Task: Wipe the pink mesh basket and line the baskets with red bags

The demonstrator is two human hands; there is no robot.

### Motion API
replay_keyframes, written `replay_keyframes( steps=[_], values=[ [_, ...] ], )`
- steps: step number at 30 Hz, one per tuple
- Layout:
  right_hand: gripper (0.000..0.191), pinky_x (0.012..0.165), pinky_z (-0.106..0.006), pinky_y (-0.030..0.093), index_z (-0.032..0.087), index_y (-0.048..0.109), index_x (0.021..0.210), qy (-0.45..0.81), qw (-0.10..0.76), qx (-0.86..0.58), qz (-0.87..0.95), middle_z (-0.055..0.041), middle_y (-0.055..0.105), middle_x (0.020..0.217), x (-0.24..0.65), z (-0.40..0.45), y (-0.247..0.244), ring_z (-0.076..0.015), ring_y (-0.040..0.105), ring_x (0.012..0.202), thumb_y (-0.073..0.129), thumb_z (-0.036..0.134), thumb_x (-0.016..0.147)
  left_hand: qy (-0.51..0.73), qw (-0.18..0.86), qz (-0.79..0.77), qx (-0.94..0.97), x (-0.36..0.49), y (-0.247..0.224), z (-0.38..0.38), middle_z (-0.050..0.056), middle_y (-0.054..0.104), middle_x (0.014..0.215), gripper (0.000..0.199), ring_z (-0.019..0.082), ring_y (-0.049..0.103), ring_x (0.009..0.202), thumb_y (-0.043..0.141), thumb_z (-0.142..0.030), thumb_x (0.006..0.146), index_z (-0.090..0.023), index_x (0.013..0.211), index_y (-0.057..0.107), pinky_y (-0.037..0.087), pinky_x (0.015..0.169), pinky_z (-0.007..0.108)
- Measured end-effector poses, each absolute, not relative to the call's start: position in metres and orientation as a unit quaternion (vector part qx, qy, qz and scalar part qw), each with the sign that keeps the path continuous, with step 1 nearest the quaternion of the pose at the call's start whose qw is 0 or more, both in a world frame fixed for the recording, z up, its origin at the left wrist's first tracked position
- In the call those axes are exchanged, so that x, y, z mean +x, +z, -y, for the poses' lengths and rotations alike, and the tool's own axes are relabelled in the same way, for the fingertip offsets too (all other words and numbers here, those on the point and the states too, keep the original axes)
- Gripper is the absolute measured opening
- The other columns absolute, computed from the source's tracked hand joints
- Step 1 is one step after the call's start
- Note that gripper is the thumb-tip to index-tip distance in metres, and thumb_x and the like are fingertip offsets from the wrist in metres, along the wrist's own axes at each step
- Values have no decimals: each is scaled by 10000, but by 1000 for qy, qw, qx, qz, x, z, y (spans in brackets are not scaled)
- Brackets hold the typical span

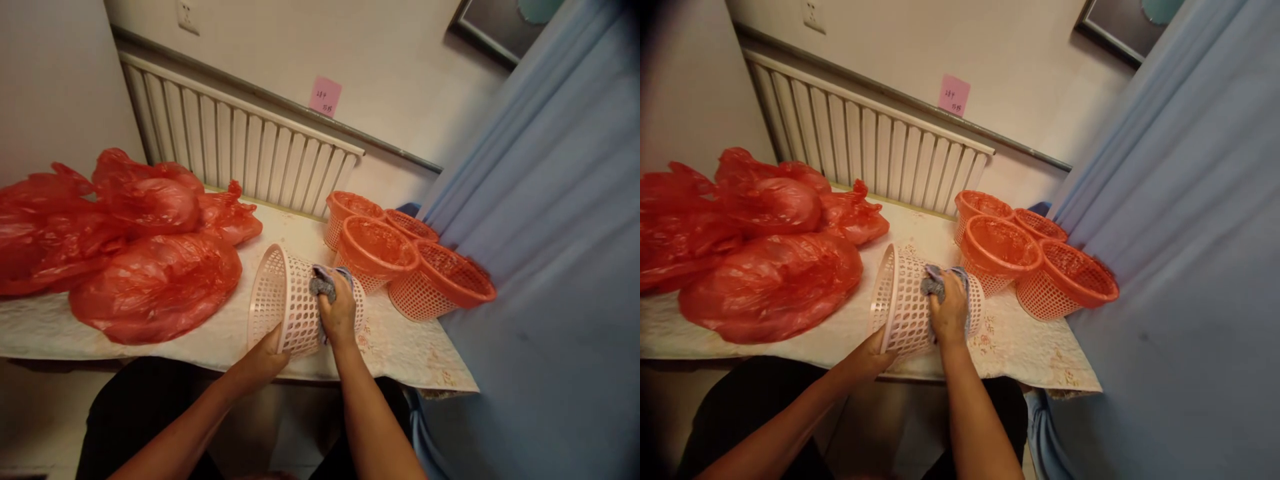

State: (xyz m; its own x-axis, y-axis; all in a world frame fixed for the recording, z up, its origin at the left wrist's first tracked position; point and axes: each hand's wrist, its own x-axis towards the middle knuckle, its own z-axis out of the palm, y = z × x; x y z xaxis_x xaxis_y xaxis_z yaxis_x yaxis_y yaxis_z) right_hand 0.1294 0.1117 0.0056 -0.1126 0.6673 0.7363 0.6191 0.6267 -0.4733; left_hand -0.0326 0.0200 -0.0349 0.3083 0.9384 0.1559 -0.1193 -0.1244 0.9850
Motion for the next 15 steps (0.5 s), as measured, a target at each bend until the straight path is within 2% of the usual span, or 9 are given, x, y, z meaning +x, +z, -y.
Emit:
replay_keyframes(
  steps=[4,8,10,13,15],
  values=[
    [368,923,-403,449,171,645,1121,6,532,-551,643,-94,670,1059,180,-142,-11,-237,586,1010,495,248,794,471,541,-374,588,-33,-28,-18,75,635,1299,620,271,503,1290,544,-143,755,-168,1370,468,333,1147,480],
    [311,804,-385,474,144,649,1035,19,566,-640,519,-94,677,895,207,-124,-42,-254,617,854,508,292,801,466,543,-365,596,-34,-25,-17,82,646,1282,588,275,486,1307,549,-169,788,-163,1370,469,337,1142,482],
    [354,862,-417,473,140,626,1114,11,582,-625,520,-119,682,993,198,-101,-57,-271,621,956,513,275,808,463,542,-359,603,-34,-25,-18,81,633,1302,572,276,474,1318,549,-168,795,-167,1363,482,331,1145,481],
    [471,1033,-517,391,156,528,1295,-25,604,-525,599,-150,590,1284,163,-62,-70,-283,508,1246,486,213,829,465,536,-351,611,-35,-24,-21,74,599,1349,579,266,486,1307,539,-139,783,-176,1359,493,319,1155,469],
    [496,1054,-555,379,175,499,1318,-26,585,-449,676,-142,557,1338,137,-40,-68,-286,452,1318,471,169,822,468,530,-348,616,-36,-26,-24,76,580,1368,587,263,486,1306,540,-141,784,-174,1368,486,301,1164,467]
  ],
)
